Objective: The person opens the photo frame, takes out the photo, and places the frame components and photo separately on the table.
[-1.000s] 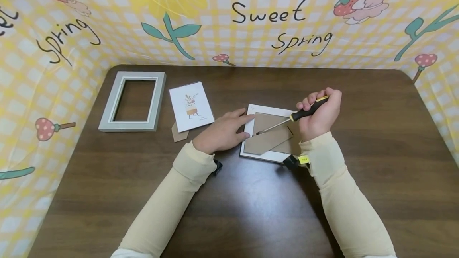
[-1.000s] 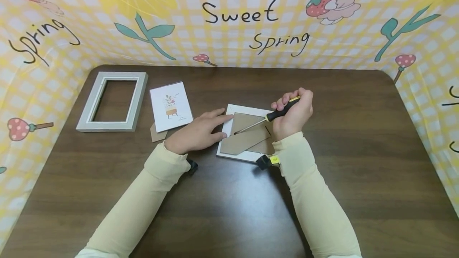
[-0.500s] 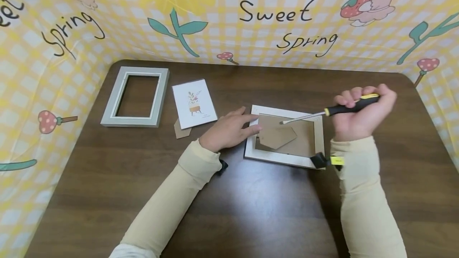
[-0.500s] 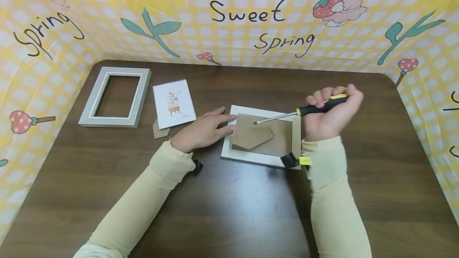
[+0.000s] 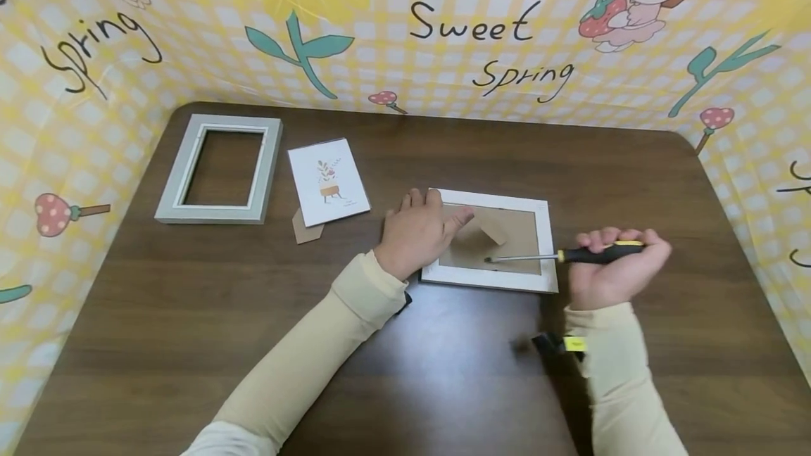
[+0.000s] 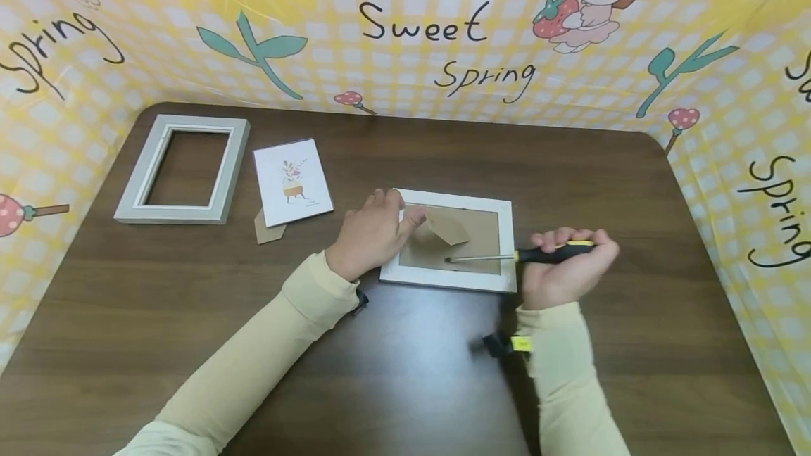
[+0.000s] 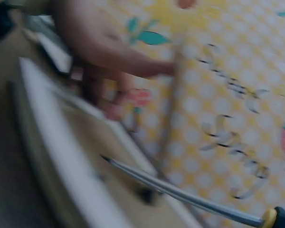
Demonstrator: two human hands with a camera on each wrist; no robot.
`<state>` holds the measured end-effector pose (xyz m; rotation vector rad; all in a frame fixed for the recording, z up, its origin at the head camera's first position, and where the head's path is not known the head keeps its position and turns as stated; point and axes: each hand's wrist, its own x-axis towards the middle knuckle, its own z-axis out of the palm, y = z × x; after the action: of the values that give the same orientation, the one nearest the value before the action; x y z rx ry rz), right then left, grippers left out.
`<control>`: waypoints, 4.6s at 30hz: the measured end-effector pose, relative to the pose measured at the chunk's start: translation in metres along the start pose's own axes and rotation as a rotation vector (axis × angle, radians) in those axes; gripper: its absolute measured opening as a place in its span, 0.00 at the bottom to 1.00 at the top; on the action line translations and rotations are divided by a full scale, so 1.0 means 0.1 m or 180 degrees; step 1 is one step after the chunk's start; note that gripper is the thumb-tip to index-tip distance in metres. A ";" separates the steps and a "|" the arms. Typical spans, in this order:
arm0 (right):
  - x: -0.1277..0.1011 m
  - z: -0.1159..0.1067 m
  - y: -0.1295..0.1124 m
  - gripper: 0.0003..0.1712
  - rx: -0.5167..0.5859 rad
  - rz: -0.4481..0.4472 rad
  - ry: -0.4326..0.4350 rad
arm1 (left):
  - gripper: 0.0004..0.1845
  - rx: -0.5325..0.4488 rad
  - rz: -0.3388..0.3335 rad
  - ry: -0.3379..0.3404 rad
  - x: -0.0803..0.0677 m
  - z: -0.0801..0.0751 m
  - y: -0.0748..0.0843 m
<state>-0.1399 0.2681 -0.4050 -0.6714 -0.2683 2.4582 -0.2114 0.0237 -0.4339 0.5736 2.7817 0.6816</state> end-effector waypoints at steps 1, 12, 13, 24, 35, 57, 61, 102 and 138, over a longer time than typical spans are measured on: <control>-0.02 -0.03 0.09 0.18 -0.0078 -0.0054 0.0025 | 0.48 0.0001 0.0009 0.0019 0.00 0.00 -0.02; 0.00 -0.18 0.51 0.25 -0.1135 -0.1144 -0.0013 | 0.30 0.0053 0.0401 -0.0593 -0.04 -0.09 -0.31; 0.00 -0.21 0.52 0.24 -0.1460 -0.1314 -0.0073 | 0.31 0.0002 0.0385 -0.0613 -0.04 -0.10 -0.31; 0.07 -0.36 0.41 0.19 -0.3627 -0.2247 -0.0318 | 0.35 -0.0170 0.0271 -0.0390 -0.05 -0.13 -0.19; -0.02 -0.34 0.48 0.18 -0.3960 -0.2290 -0.0523 | 0.40 -0.0149 0.0255 -0.0421 -0.07 -0.18 -0.19; -0.06 -0.50 -0.05 0.15 -0.4197 -0.0578 -0.2050 | 0.54 -0.0022 0.0139 -0.1402 -0.11 -0.34 -0.29; -0.05 -0.50 -0.07 0.15 -0.4179 -0.0463 -0.2141 | 0.54 -0.0013 0.0143 -0.1366 -0.11 -0.33 -0.29; -0.26 0.02 0.00 0.09 -0.4083 0.0476 -0.2706 | 0.53 -0.0002 0.0263 -0.1228 -0.12 -0.34 -0.34; -1.31 0.29 0.54 0.07 -0.6083 -0.1954 -0.3047 | 0.52 0.0096 0.0228 -0.1178 -0.19 -0.27 -0.33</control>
<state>-0.0877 0.1473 -0.3452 0.1411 -2.7006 1.0396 -0.2129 -0.0216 -0.4239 0.7263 2.4402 0.4894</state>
